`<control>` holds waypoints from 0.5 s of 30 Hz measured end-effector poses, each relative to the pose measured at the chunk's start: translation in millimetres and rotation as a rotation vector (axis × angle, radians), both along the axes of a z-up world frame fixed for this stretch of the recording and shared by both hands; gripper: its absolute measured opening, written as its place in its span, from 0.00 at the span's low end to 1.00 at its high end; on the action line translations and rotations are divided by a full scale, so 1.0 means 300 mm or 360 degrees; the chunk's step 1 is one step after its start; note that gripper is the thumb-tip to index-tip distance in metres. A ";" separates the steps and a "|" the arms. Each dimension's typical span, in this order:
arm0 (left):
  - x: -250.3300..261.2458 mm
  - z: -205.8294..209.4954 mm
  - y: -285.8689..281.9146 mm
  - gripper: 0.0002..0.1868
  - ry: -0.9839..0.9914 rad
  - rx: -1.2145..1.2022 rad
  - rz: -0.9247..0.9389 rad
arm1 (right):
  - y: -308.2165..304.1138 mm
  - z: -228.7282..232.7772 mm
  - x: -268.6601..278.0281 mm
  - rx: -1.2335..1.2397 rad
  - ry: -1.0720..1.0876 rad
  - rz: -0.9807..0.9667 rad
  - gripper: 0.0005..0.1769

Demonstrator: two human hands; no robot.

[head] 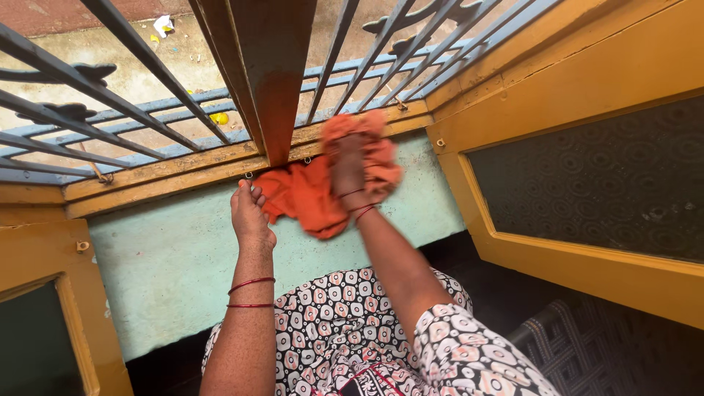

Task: The person wipes the wooden frames and glass panes of a window using an orange cloth by hand.

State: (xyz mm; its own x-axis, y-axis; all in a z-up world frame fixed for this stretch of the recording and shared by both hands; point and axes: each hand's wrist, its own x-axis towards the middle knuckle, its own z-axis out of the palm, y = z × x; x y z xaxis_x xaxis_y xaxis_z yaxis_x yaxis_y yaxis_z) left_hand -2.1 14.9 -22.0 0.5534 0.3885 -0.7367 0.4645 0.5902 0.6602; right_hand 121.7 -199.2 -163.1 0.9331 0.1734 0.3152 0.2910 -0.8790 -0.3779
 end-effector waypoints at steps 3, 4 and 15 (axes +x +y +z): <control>0.000 -0.029 -0.006 0.32 -0.0009 0.0015 0.0022 | 0.270 -0.001 -0.160 0.0073 0.0309 0.0221 0.21; 0.000 -0.040 -0.008 0.32 -0.0009 0.0028 0.0021 | 0.292 0.017 -0.193 0.0168 0.0308 0.0195 0.22; -0.029 -0.071 -0.048 0.45 0.0440 0.0739 -0.0482 | 0.038 0.277 -0.083 0.0198 0.0688 -0.0349 0.34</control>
